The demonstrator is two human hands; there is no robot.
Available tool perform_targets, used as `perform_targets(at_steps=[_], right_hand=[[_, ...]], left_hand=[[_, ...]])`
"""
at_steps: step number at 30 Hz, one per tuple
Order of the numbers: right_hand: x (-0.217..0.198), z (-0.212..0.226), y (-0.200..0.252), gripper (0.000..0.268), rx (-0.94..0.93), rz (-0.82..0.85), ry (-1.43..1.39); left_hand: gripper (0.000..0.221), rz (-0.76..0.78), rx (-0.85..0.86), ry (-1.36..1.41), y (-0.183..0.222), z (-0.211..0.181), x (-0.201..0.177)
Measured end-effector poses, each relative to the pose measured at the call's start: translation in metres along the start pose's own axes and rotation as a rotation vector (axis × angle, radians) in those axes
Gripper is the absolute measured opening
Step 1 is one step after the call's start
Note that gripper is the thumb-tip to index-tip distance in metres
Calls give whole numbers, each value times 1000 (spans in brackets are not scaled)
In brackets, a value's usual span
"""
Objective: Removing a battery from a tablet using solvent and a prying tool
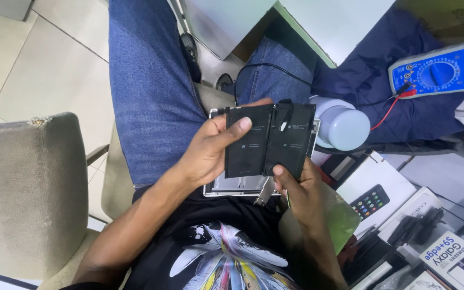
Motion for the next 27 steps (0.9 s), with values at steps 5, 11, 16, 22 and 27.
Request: perform_targets(at_steps=[5, 11, 16, 22, 27], right_hand=[[3, 10, 5, 21, 3, 5, 75], [12, 22, 4, 22, 4, 18, 47], [9, 16, 5, 20, 35, 16, -41], [7, 13, 6, 19, 26, 11, 19], [-7, 13, 1, 48, 138, 27, -9]], left_hand=[[16, -39, 11, -106, -8, 25, -39], [17, -126, 30, -149, -11, 34, -56], [17, -166, 17, -180, -12, 35, -60], [14, -155, 1, -107, -15, 28, -58], [15, -117, 82, -10, -28, -4, -66]])
Point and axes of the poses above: each hand's wrist, its own y-axis away from the middle knuckle, its own x-axis out of the palm, z = x × y, the point moved 7 cm from there along -y, towards the middle knuckle, and after that the axes turned 9 degrees about x, right-handed, at the moved point
